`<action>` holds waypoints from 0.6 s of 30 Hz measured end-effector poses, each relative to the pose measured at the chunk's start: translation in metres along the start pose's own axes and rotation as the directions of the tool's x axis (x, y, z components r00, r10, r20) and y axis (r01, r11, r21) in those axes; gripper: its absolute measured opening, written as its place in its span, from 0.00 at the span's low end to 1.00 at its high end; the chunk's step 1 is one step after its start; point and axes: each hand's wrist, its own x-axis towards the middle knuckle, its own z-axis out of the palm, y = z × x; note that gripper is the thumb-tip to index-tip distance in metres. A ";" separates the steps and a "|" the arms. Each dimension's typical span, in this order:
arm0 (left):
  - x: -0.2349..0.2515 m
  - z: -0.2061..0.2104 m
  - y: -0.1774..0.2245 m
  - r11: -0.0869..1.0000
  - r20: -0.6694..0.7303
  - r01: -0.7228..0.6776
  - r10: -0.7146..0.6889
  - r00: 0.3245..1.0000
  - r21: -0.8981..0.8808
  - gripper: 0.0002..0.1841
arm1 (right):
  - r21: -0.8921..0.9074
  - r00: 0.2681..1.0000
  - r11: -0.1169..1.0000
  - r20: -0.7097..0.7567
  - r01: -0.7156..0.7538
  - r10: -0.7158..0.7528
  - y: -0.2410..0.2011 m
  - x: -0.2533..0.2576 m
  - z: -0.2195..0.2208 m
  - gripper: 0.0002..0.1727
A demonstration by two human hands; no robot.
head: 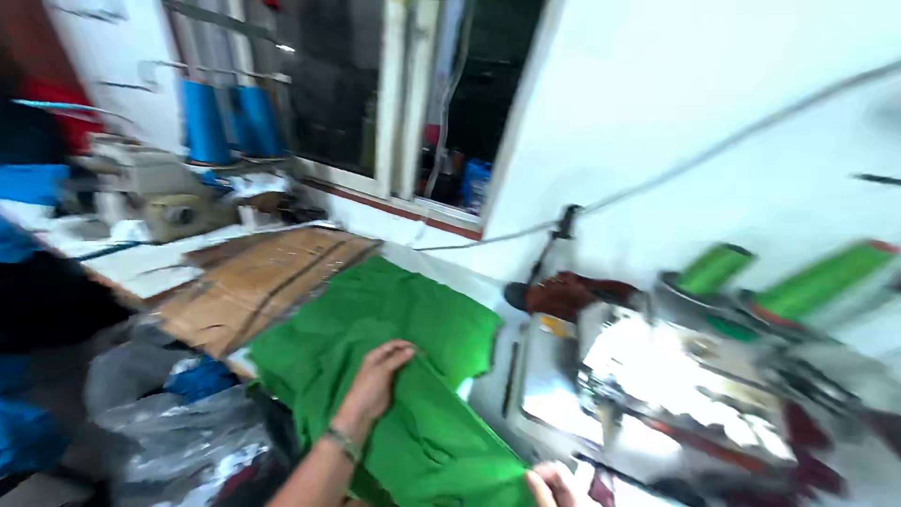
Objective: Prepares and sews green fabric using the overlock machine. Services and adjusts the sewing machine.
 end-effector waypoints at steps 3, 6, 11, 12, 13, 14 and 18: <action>0.004 0.015 0.013 0.995 0.084 -0.090 0.086 0.993 0.042 0.11 | 0.028 0.996 0.999 -0.076 -0.037 0.039 -0.024 -0.007 -0.004 0.03; 0.008 0.053 0.043 0.979 0.185 -0.174 0.152 0.971 0.109 0.11 | 0.038 0.989 0.998 -0.131 -0.058 0.063 -0.038 -0.016 -0.012 0.03; 0.024 0.110 0.066 0.949 0.270 -0.280 0.234 0.934 0.143 0.08 | 0.005 0.987 0.997 -0.142 -0.075 0.075 -0.044 -0.032 -0.017 0.05; 0.027 0.115 0.067 0.944 0.288 -0.295 0.245 0.926 0.147 0.08 | 0.022 0.985 0.996 -0.147 -0.086 0.088 -0.045 -0.034 -0.016 0.06; 0.027 0.119 0.068 0.939 0.303 -0.308 0.252 0.919 0.152 0.07 | 0.048 0.983 0.994 -0.154 -0.097 0.103 -0.047 -0.037 -0.016 0.06; 0.027 0.122 0.069 0.934 0.319 -0.323 0.263 0.911 0.155 0.07 | 0.078 0.981 0.992 -0.163 -0.098 0.110 -0.052 -0.040 -0.016 0.06; 0.013 0.136 0.080 0.942 0.334 -0.321 0.273 0.902 0.097 0.08 | 0.178 0.971 0.981 -0.209 -0.081 0.118 -0.077 -0.049 -0.029 0.03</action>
